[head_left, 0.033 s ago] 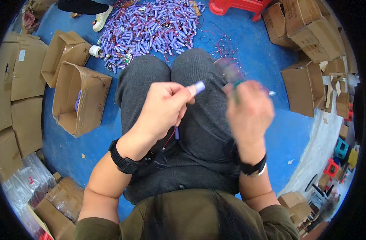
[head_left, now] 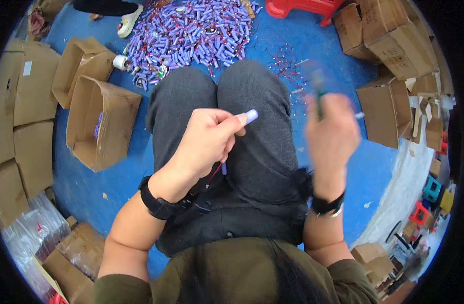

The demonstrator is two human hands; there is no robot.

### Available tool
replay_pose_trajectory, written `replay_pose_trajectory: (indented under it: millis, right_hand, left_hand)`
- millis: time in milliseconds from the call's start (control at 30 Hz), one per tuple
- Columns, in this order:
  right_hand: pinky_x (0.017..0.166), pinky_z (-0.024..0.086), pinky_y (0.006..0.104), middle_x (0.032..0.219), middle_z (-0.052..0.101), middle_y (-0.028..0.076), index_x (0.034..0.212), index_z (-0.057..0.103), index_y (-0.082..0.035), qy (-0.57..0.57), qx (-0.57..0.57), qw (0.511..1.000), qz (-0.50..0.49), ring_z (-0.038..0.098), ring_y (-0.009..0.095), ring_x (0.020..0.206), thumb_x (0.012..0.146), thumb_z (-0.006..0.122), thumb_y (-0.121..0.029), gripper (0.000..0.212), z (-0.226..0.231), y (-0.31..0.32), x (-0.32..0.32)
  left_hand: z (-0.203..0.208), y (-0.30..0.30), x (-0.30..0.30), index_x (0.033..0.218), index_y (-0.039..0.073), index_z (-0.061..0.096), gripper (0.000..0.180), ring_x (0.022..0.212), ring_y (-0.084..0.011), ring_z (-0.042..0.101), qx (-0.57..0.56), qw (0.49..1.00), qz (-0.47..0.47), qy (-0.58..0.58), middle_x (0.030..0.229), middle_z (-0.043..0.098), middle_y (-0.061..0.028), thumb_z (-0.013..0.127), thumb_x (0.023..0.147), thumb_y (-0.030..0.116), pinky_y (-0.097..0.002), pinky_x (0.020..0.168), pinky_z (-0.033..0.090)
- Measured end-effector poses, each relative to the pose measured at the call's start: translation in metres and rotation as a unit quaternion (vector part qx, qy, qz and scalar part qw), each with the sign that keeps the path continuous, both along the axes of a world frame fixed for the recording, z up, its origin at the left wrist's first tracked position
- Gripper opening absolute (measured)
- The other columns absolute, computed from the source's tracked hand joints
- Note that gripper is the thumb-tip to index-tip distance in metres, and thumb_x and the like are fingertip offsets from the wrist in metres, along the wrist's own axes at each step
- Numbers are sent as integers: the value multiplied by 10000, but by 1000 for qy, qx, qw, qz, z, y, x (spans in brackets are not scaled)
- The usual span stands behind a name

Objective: Assembling electronic battery packs by cutting and stripping wires using pliers.

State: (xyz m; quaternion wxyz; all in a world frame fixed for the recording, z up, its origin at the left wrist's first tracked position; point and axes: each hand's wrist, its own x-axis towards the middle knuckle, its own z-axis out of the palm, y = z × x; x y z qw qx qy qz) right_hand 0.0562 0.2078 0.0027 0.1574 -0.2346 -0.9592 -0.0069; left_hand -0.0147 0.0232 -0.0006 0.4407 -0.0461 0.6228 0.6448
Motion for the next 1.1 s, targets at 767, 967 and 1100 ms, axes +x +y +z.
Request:
replay_pose_trajectory:
  millis: [767,967,1100]
  right_hand:
    - [762,438,316,951,596,86,963,612,-19,-69,-513,855,-34,557,176,856,767,693,-208,285,-41,95,34]
    - [827,424,338,948,580,120,983,591,-34,-26,-418,897,144,551,248,926,730,722,-189,325,-43,83,22]
    - [777,438,414,911,579,169,928,611,-42,-51,-384,909,153,537,343,862,716,685,-329,364,-43,70,34]
  left_hand:
    - [3,-109,-23,932,59,618,267,884,-233,593,-257,792,-163,530,914,623,-71,697,695,151,-346,852,444]
    - [-34,-32,16,863,32,622,309,1139,-300,440,-259,530,-416,692,1061,549,-131,669,621,219,-436,1019,300]
    - [-37,-15,25,751,29,658,339,1121,-359,440,-225,569,-445,654,1000,563,-184,734,533,277,-514,1033,247]
